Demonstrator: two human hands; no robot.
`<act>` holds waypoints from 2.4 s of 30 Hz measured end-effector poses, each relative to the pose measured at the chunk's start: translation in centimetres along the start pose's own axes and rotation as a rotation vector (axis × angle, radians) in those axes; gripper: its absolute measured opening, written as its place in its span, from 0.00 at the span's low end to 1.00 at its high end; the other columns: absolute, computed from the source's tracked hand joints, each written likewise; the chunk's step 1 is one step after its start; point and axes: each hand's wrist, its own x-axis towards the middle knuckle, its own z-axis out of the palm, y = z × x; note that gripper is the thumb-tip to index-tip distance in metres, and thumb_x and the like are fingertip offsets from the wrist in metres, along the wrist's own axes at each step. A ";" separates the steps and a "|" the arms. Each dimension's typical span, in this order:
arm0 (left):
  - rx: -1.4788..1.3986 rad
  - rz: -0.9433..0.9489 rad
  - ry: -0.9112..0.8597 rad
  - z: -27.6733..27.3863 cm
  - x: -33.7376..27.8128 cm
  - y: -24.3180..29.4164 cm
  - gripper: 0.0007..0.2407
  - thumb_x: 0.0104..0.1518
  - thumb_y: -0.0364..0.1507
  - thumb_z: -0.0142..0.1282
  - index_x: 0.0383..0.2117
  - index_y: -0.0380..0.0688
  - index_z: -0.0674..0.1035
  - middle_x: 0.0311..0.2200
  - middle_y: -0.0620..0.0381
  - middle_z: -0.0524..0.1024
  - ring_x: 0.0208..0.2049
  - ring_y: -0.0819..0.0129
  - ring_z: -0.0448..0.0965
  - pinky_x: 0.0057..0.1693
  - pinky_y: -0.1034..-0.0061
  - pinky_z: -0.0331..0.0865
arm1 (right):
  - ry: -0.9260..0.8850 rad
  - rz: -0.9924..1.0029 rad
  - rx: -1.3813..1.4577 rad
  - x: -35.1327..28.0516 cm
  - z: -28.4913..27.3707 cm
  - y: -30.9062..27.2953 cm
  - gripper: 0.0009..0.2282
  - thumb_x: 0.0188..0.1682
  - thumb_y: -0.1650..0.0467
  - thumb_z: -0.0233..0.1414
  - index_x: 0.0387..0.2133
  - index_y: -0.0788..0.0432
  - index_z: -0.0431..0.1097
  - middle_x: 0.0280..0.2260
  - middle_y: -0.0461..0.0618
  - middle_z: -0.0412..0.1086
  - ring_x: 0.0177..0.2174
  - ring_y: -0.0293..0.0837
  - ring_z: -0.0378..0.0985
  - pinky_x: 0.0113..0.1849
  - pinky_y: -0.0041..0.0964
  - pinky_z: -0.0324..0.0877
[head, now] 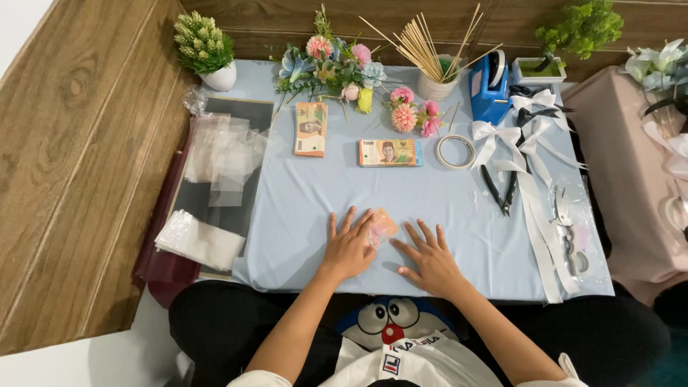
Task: The person puts currency bills into small plastic sleeves and seals them.
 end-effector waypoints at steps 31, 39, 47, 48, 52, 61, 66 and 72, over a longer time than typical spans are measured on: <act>0.230 0.285 0.398 6.2 0.6 -0.5 0.05 0.60 0.31 0.56 0.40 0.54 0.80 0.35 0.61 0.81 0.45 0.70 0.80 0.60 0.59 0.63 | 0.360 0.081 0.285 0.4 3.2 -1.2 0.15 0.52 0.60 0.52 0.51 0.47 0.71 0.53 0.42 0.70 0.59 0.44 0.65 0.64 0.52 0.46; 0.209 0.309 0.446 7.7 0.4 -1.6 0.02 0.51 0.23 0.59 0.25 0.47 0.79 0.26 0.57 0.79 0.36 0.64 0.82 0.50 0.68 0.73 | 0.449 0.096 0.295 0.4 3.5 -1.4 0.14 0.51 0.64 0.54 0.49 0.49 0.73 0.50 0.44 0.71 0.57 0.45 0.69 0.63 0.52 0.51; 0.140 0.183 0.289 3.1 0.0 -0.8 0.15 0.50 0.38 0.65 0.40 0.47 0.80 0.40 0.53 0.78 0.48 0.58 0.77 0.54 0.58 0.68 | 0.465 0.094 0.289 0.3 3.2 -1.6 0.13 0.50 0.65 0.54 0.49 0.49 0.74 0.48 0.44 0.72 0.56 0.46 0.71 0.61 0.51 0.55; 0.169 0.197 0.350 3.4 0.0 -1.0 0.13 0.48 0.39 0.66 0.36 0.49 0.81 0.35 0.56 0.77 0.43 0.59 0.78 0.52 0.59 0.68 | 0.462 0.095 0.288 0.3 3.1 -1.7 0.13 0.50 0.65 0.54 0.48 0.49 0.74 0.48 0.45 0.72 0.56 0.46 0.71 0.61 0.51 0.55; 0.209 0.196 0.421 3.8 -0.1 0.0 0.05 0.50 0.33 0.66 0.28 0.50 0.81 0.27 0.56 0.76 0.33 0.59 0.79 0.48 0.58 0.70 | 0.467 0.097 0.275 0.3 3.5 -1.5 0.13 0.50 0.66 0.55 0.48 0.48 0.74 0.48 0.44 0.72 0.56 0.46 0.71 0.61 0.50 0.56; 0.300 0.192 0.522 1.6 -1.4 1.2 0.01 0.49 0.23 0.58 0.26 0.41 0.80 0.26 0.51 0.76 0.30 0.56 0.79 0.56 0.43 0.64 | 0.491 0.076 0.276 0.3 3.9 -1.2 0.12 0.49 0.67 0.55 0.46 0.47 0.75 0.48 0.44 0.72 0.55 0.46 0.71 0.61 0.50 0.57; -0.474 0.206 0.367 -4.2 -2.1 3.0 0.05 0.53 0.24 0.56 0.33 0.48 0.75 0.26 0.58 0.79 0.29 0.57 0.82 0.48 0.63 0.70 | 0.486 0.202 0.827 0.2 1.8 -2.2 0.27 0.45 0.69 0.61 0.60 0.57 0.65 0.56 0.56 0.70 0.58 0.57 0.68 0.59 0.55 0.60; -1.439 -0.026 0.148 -1.3 -2.3 1.3 0.05 0.65 0.26 0.50 0.43 0.41 0.74 0.28 0.53 0.81 0.33 0.73 0.79 0.46 0.75 0.73 | 0.461 0.342 1.445 1.2 0.2 -4.7 0.09 0.44 0.75 0.65 0.37 0.62 0.79 0.30 0.50 0.79 0.37 0.40 0.77 0.48 0.42 0.68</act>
